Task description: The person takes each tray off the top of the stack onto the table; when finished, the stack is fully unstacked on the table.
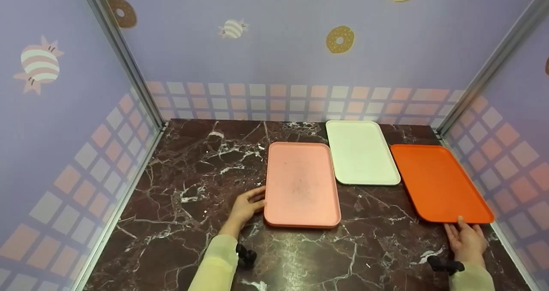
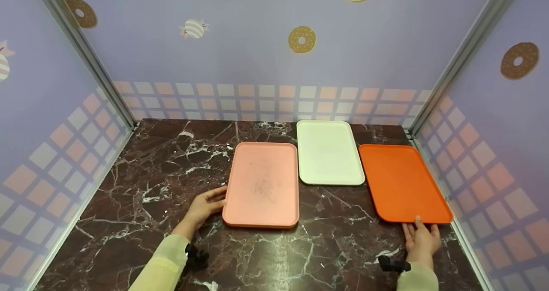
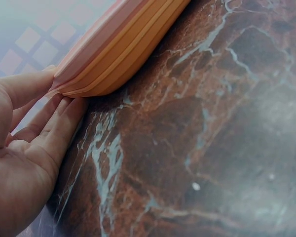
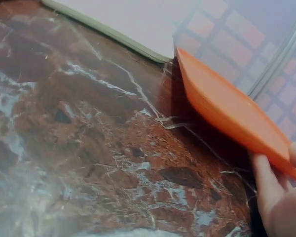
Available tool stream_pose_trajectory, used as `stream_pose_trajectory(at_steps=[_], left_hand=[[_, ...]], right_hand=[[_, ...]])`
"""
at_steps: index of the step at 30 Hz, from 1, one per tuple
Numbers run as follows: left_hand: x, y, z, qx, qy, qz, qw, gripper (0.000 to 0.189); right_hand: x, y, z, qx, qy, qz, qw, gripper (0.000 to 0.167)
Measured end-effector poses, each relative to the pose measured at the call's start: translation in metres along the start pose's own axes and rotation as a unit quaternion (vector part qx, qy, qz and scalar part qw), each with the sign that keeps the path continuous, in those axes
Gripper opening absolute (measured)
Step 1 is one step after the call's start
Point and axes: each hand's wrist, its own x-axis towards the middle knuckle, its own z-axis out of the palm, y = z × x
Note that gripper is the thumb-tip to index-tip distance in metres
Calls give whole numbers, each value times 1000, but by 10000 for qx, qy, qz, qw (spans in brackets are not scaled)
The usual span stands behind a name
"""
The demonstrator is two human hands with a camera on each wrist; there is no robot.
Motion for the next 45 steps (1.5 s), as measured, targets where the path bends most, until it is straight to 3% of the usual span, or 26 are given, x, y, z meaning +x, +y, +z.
stream_pose_trajectory(at_steps=[6, 15, 29, 34, 45], left_hand=[[0, 0, 1, -34, -33, -24, 10000, 51], [1, -1, 2, -37, 22, -63, 10000, 50], [2, -3, 2, -15, 94, -87, 9999, 50], [1, -3, 2, 54, 108, -43, 9999, 50], [-6, -1, 4, 487, 300, 75, 9983, 44]], right_hand=[[-7, -5, 1, -810, 412, -140, 9958, 99], [-18, -8, -3, -1423, 497, -224, 9883, 85], [-22, -7, -12, -942, 540, -303, 9936, 81], [-30, 1, -11, -764, 572, -426, 9945, 70], [-53, 28, 6, -728, 1, -648, 9952, 54]])
